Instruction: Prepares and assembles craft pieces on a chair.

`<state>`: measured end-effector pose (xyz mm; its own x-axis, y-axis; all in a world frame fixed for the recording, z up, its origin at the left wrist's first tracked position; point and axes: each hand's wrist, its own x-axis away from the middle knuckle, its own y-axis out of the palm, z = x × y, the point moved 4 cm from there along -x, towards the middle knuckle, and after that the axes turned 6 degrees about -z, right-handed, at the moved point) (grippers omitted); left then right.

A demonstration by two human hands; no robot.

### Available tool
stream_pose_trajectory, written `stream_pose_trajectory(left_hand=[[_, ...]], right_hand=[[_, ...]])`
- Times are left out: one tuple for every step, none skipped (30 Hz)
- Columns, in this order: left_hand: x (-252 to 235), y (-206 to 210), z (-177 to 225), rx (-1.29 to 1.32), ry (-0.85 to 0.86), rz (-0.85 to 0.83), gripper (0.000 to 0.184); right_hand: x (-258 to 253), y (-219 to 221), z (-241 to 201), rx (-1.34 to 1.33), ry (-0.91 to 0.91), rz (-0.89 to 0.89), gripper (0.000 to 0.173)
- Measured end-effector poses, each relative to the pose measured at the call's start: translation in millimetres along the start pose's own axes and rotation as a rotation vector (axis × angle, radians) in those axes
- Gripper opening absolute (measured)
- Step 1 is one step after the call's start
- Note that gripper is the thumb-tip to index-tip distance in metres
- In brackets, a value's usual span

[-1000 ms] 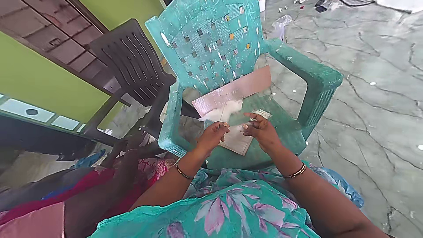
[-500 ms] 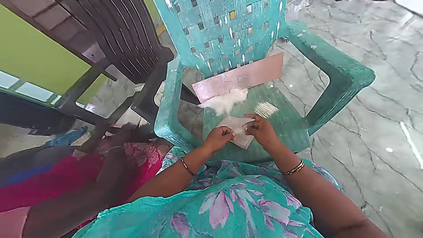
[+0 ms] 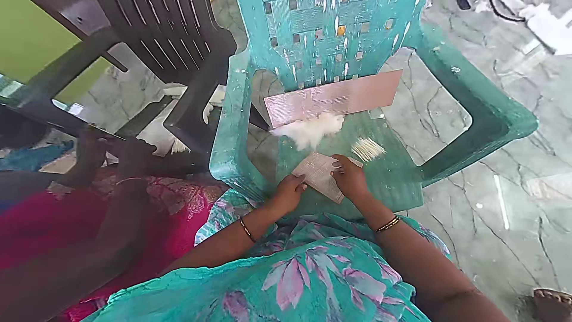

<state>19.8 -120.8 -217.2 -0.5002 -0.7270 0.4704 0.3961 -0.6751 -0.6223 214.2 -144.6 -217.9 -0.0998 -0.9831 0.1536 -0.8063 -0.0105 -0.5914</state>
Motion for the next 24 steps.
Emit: stream_pose_trajectory(left_hand=[[1.2,0.4,0.8,-0.024,0.017,-0.007,0.050],[1.8,1.1,1.7,-0.039,0.034,-0.014,0.053],[2.3,2.0,2.3,-0.038,0.053,-0.015,0.054],[2.7,2.7,2.7,-0.032,0.069,-0.014,0.052],[2.9,2.8,2.8,-0.028,0.085,-0.014,0.048],[3.5,1.7,3.4,-0.025,0.098,-0.011,0.044],[4.2,-0.1,3.8,-0.027,0.105,-0.008,0.040],[5.3,-2.3,4.4,-0.028,0.102,-0.010,0.036],[6.9,-4.4,5.2,-0.027,0.092,-0.014,0.033],[7.7,-5.7,5.0,-0.023,0.081,-0.021,0.031],[8.6,-6.3,4.5,-0.009,0.071,-0.024,0.030],[8.9,-6.0,3.6,0.009,0.065,-0.023,0.028],[8.6,-5.1,2.6,0.026,0.061,-0.022,0.027],[8.0,-4.1,2.2,0.040,0.055,-0.018,0.026],[7.0,-3.2,2.5,0.048,0.049,-0.009,0.025],[5.6,-2.0,3.0,0.048,0.041,-0.002,0.024],[3.6,-0.7,3.3,0.045,0.035,0.001,0.024],[1.6,0.5,4.2,0.045,0.027,0.001,0.024],[-0.2,1.6,5.4,0.046,0.024,0.000,0.024],[-1.9,2.8,6.3,0.044,0.023,-0.002,0.024],[-3.6,4.1,6.8,0.040,0.023,-0.001,0.024],[-5.3,5.8,6.9,0.036,0.024,0.002,0.024],[-6.8,7.4,6.9,0.030,0.019,0.006,0.023],[-8.1,8.5,7.3,0.023,0.010,0.005,0.022]], right_hand=[[-1.3,-0.4,1.0,0.001,0.006,0.004,0.048],[-3.0,-0.5,3.3,0.006,0.011,0.007,0.048],[-4.1,-0.4,5.4,0.006,0.015,0.010,0.048],[-4.7,-0.6,7.3,0.008,0.019,0.013,0.049],[-4.7,-1.4,8.5,0.008,0.030,0.013,0.049],[-4.8,-2.8,9.2,0.007,0.041,0.012,0.049],[-4.9,-4.6,9.8,0.008,0.051,0.013,0.049],[-4.7,-6.7,10.7,0.012,0.056,0.015,0.049],[-4.6,-9.0,11.7,0.012,0.055,0.023,0.049],[-4.6,-11.4,12.6,0.013,0.049,0.033,0.049],[-4.6,-14.0,13.2,0.016,0.049,0.040,0.050],[-4.6,-16.6,13.5,0.021,0.061,0.040,0.050],[-5.0,-18.8,14.3,0.028,0.068,0.043,0.049],[-5.3,-20.9,15.1,0.036,0.071,0.047,0.049],[-5.4,-22.5,16.1,0.049,0.065,0.054,0.048],[-5.2,-23.8,16.8,0.064,0.054,0.061,0.047],[-4.7,-24.6,17.2,0.081,0.041,0.067,0.046],[-4.1,-24.6,17.6,0.099,0.025,0.069,0.045],[-3.6,-23.4,17.6,0.113,0.002,0.072,0.044],[-3.3,-21.2,16.9,0.126,-0.026,0.067,0.043],[-3.4,-17.8,15.7,0.142,-0.074,0.063,0.042],[-4.1,-13.3,14.6,0.161,-0.131,0.052,0.042],[-5.8,-7.7,13.8,0.182,-0.186,0.024,0.041],[-8.8,-1.9,12.4,0.212,-0.235,-0.018,0.040]])
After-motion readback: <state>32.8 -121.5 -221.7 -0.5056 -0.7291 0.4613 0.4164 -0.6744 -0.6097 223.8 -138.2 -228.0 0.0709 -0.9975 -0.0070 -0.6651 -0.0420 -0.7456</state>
